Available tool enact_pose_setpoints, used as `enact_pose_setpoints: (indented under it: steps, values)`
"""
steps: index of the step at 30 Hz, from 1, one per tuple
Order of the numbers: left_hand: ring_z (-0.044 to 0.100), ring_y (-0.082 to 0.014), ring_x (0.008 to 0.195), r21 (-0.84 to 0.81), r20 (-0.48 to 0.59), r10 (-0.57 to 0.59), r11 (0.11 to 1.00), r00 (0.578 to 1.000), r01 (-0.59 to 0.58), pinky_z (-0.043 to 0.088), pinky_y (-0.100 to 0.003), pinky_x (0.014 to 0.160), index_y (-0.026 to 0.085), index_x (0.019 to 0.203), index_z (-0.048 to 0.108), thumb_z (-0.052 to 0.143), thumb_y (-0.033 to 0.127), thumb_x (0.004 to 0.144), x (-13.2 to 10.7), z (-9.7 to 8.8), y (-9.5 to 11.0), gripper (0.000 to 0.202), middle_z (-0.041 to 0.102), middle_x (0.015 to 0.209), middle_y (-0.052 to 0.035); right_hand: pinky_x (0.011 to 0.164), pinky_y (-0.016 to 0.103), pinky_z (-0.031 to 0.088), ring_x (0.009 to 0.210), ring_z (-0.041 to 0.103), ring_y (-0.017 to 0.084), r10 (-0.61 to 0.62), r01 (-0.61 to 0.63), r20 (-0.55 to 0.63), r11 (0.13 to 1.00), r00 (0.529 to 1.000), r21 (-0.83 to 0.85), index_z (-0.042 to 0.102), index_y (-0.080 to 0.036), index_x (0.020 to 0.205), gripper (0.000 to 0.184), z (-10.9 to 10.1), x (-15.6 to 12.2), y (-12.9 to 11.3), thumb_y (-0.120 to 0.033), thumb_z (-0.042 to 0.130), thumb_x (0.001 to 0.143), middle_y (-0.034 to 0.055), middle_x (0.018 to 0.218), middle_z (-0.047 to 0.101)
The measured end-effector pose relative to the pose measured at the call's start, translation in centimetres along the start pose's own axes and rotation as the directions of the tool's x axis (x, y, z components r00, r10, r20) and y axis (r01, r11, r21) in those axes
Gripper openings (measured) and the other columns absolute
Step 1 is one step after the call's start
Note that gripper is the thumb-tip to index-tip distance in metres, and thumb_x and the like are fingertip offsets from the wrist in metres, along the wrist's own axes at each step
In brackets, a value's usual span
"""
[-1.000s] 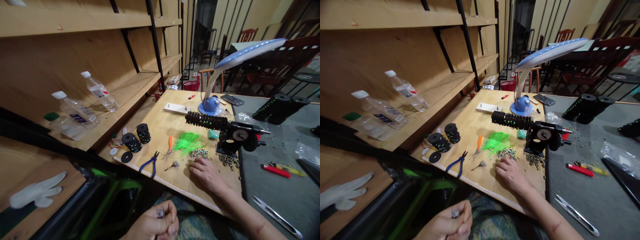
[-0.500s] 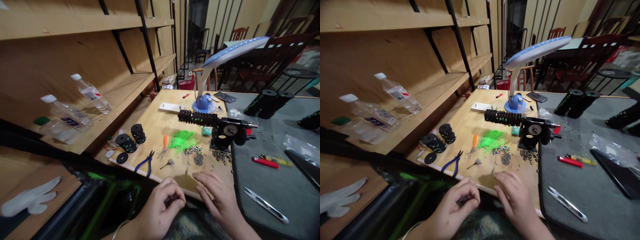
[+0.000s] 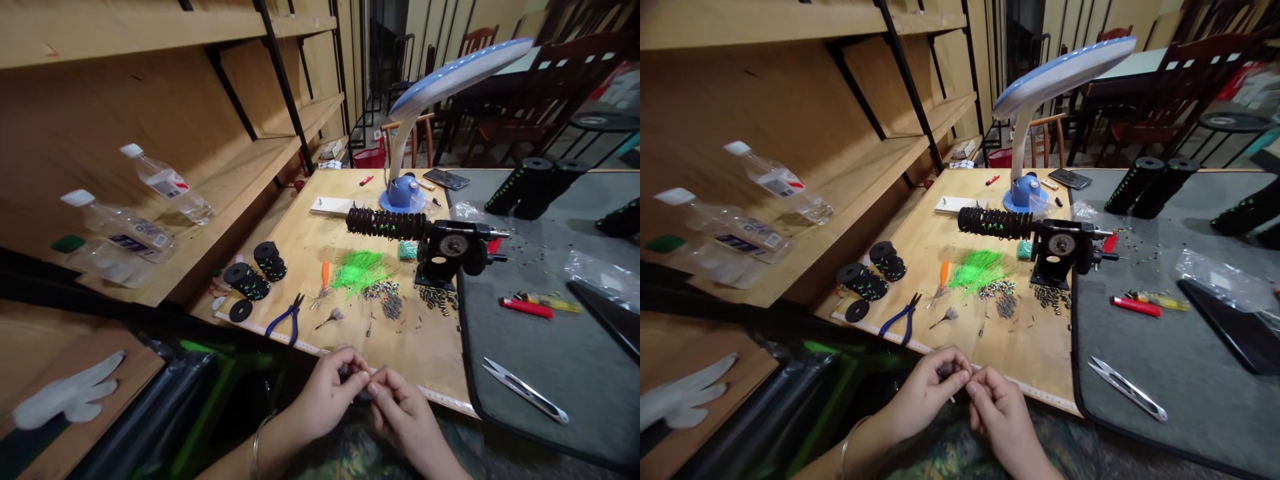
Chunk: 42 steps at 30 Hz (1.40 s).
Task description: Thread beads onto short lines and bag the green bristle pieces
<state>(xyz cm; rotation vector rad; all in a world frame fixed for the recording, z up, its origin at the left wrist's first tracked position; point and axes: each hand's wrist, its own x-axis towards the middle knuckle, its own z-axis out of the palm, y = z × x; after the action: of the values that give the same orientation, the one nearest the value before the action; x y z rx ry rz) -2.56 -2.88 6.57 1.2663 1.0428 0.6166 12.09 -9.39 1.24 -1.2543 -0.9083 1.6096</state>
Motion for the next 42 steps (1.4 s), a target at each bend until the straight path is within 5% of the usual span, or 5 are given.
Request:
enact_pose_setpoints:
  steps: [4, 7, 12, 25, 42]
  values:
    - [0.061, -0.0162, 0.08, -0.275, 0.079, -0.185, 0.94, 0.98, 0.2, 0.046, -0.027, 0.076, 0.017, 0.095, 0.063, 0.083, 0.013, 0.064, 0.2, 0.1, -1.0, 0.037, 0.065, 0.087, -0.0032, 0.043, 0.02, 0.024, 0.038, 0.031, 0.006, 0.03, -0.019, -0.15, 0.997, 0.988, 0.076, 0.05, -0.02, 0.074, 0.055, -0.6, -0.1, 0.7, -0.074, 0.058, 0.079, -0.0072, 0.041, 0.046]
    - [0.064, -0.0174, 0.078, -0.32, 0.117, -0.237, 0.91, 0.964, 0.263, 0.048, -0.028, 0.074, 0.015, 0.087, 0.061, 0.086, 0.022, 0.064, 0.3, 0.3, -1.8, 0.035, 0.067, 0.085, -0.0056, 0.042, 0.02, 0.024, 0.037, 0.031, 0.007, 0.055, -0.029, -0.206, 0.992, 0.977, 0.125, 0.05, -0.02, 0.074, 0.058, -0.7, -0.2, 1.1, -0.077, 0.061, 0.074, -0.0061, 0.041, 0.048]
    - [0.061, -0.0146, 0.064, -0.284, 0.103, -0.246, 0.922, 0.964, 0.265, 0.046, -0.026, 0.063, 0.013, 0.079, 0.061, 0.086, 0.043, 0.064, 0.5, 0.9, -3.4, 0.042, 0.064, 0.07, -0.0033, 0.042, 0.019, 0.026, 0.037, 0.035, 0.006, 0.061, -0.038, -0.184, 0.992, 0.981, 0.122, 0.051, -0.02, 0.08, 0.056, -1.0, -0.5, 1.5, -0.074, 0.061, 0.077, -0.0051, 0.042, 0.052]
    - [0.055, -0.0098, 0.055, -0.258, 0.061, -0.259, 0.929, 0.964, 0.266, 0.045, -0.023, 0.054, 0.014, 0.074, 0.058, 0.081, 0.053, 0.065, 0.4, 2.5, -4.0, 0.046, 0.062, 0.065, -0.0002, 0.04, 0.018, 0.027, 0.037, 0.037, 0.006, 0.026, 0.007, -0.231, 0.99, 0.973, 0.138, 0.055, -0.017, 0.077, 0.055, -0.7, -0.8, 1.5, -0.072, 0.065, 0.075, -0.0037, 0.043, 0.054]
    - [0.057, -0.0111, 0.052, -0.157, -0.053, -0.156, 0.977, 0.986, 0.146, 0.048, -0.022, 0.051, 0.017, 0.068, 0.05, 0.078, 0.039, 0.071, 0.0, 3.3, -5.3, 0.035, 0.058, 0.06, 0.0019, 0.039, 0.02, 0.03, 0.037, 0.04, 0.008, 0.05, -0.039, -0.264, 0.998, 0.963, 0.047, 0.065, -0.014, 0.075, 0.064, -0.6, -0.3, 1.6, -0.077, 0.068, 0.064, -0.0009, 0.043, 0.054]
